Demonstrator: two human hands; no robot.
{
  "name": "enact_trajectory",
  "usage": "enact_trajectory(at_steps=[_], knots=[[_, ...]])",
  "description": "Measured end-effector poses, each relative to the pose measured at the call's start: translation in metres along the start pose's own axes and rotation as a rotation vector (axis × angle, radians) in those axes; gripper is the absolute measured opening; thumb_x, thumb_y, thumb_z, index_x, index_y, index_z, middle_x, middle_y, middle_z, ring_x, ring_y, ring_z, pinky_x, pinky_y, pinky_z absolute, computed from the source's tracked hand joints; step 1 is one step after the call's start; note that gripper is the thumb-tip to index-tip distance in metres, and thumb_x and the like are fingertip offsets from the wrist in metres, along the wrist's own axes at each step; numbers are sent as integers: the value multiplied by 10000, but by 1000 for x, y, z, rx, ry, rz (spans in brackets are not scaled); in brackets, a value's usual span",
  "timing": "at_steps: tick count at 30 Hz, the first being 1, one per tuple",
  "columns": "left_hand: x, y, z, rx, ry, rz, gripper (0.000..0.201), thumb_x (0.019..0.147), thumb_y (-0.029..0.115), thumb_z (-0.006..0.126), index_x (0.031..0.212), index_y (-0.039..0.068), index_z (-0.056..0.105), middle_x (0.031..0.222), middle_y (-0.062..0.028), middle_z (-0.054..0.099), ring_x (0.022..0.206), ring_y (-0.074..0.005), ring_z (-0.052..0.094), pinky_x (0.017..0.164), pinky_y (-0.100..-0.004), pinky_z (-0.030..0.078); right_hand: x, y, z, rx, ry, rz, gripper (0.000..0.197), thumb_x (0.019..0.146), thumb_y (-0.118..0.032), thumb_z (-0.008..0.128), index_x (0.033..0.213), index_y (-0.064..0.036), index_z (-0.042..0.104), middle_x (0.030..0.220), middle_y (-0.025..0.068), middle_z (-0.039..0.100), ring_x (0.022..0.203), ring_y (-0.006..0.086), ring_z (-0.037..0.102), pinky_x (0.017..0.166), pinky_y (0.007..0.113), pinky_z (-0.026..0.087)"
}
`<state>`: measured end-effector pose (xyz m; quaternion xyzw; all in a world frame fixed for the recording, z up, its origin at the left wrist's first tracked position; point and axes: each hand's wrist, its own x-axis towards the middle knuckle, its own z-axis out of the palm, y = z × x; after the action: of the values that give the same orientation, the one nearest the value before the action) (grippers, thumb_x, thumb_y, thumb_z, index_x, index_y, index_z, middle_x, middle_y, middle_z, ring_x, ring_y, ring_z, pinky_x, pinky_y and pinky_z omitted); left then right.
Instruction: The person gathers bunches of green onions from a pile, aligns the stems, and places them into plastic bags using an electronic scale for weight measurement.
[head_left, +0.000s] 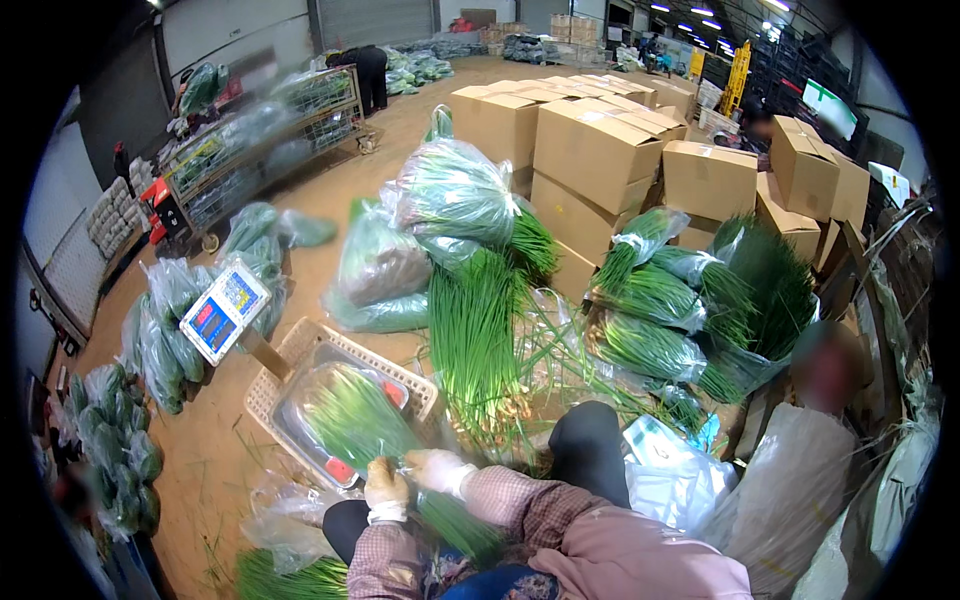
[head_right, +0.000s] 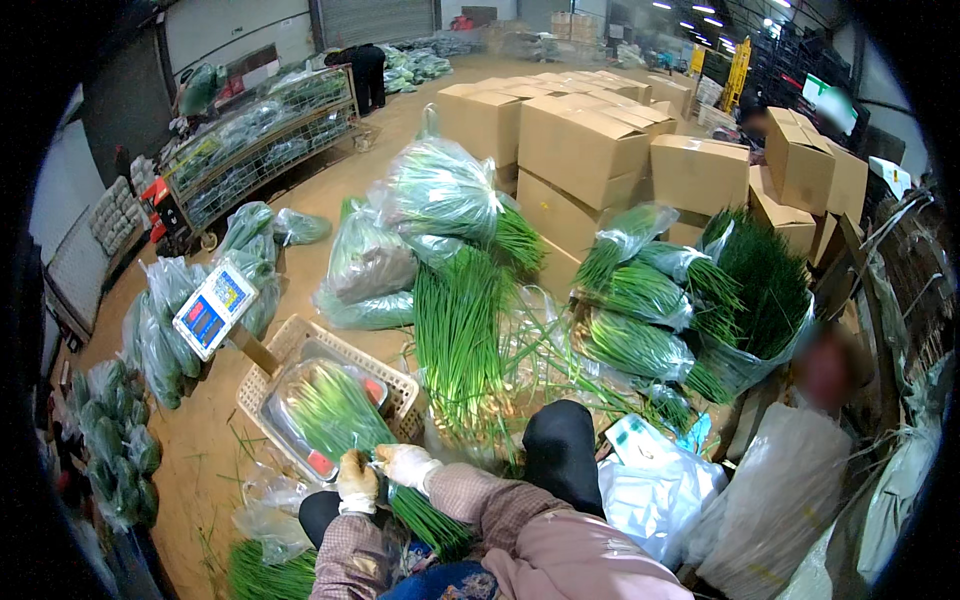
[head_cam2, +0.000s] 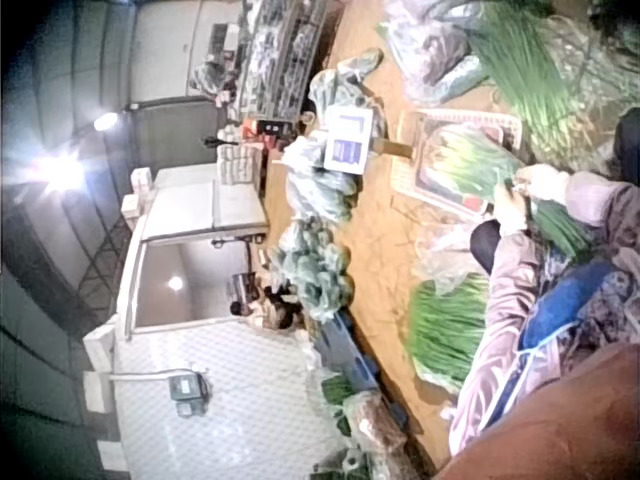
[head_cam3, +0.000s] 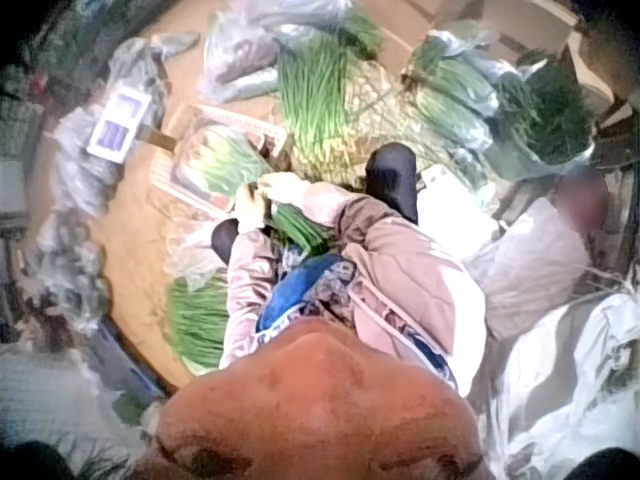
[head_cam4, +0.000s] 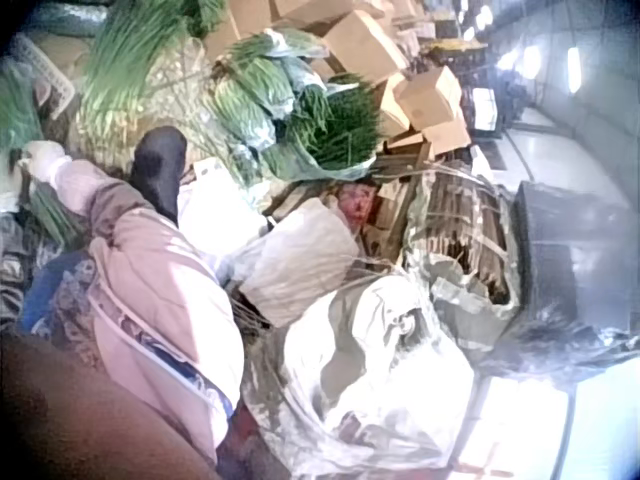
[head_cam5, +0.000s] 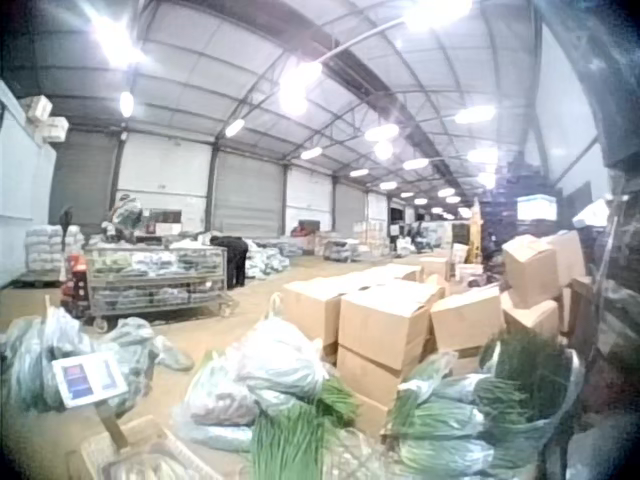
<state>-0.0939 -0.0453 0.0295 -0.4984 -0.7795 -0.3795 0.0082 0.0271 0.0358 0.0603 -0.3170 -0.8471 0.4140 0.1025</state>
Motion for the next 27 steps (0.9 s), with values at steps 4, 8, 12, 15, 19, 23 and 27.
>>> enact_trajectory(at_steps=[4, 8, 12, 15, 19, 23, 27], knots=[[13, -13, 3, -96, 16, -252, 98, 726, 5, 475, 796, 55, 521, 738, -191, 536, 727, -395, 544, 627, -442, 426, 0, -2, -12, -289, -248, -316, 232, 821, -225, 491, 1008, -103, 552, 938, 129, 621, 842, 322, 611, 710, 403, 489], [16, -22, 24, -15, -115, -232, 87, 755, 47, 477, 811, 29, 542, 773, -190, 569, 747, -389, 553, 660, -450, 436, 4, 16, 15, -792, -361, -422, 153, 777, -175, 517, 749, -66, 620, 731, 71, 639, 679, 249, 651, 555, 398, 511], [13, -17, 37, -88, -96, -337, 78, 774, 117, 541, 797, 43, 543, 780, -199, 574, 750, -385, 561, 665, -441, 438, -17, 37, 37, -874, -406, -410, 88, 773, -133, 532, 796, -80, 599, 712, 98, 586, 669, 235, 595, 558, 344, 474], [21, -16, 4, -254, -227, -496, 58, 766, 79, 576, 792, 45, 538, 688, -140, 540, 616, -265, 543, 580, -359, 443, -11, 13, 3, -393, -413, -211, 191, 795, -63, 445, 890, -46, 610, 742, 181, 571, 737, 232, 611, 667, 346, 498], [11, -45, -23, -1238, -246, -624, 108, 743, -20, 558, 844, 16, 548, 769, -72, 574, 606, -146, 544, 527, -272, 452, -36, 21, -21, 392, -138, -176, 398, 734, -46, 646, 1103, -5, 502, 946, 121, 586, 875, 229, 582, 852, 318, 479], [-9, -116, -5, -715, 275, -864, 76, 837, 139, 550, 859, 70, 574, 753, -26, 588, 592, -182, 533, 534, -281, 442, -46, 38, 13, 388, -89, 201, 1015, 713, -338, 746, 1396, 3, 77, 1368, 288, 260, 1276, 330, 308, 1058, 404, 268], [-9, -67, 50, -1588, -85, -1063, 678, 866, 609, 309, 1349, 137, 365, 1267, -123, 470, 1127, -266, 451, 949, -380, 374, -56, 60, 77, 479, -45, 472, 987, 696, -376, 756, 1388, 10, 167, 1355, 268, 306, 1199, 293, 409, 1022, 316, 308]])
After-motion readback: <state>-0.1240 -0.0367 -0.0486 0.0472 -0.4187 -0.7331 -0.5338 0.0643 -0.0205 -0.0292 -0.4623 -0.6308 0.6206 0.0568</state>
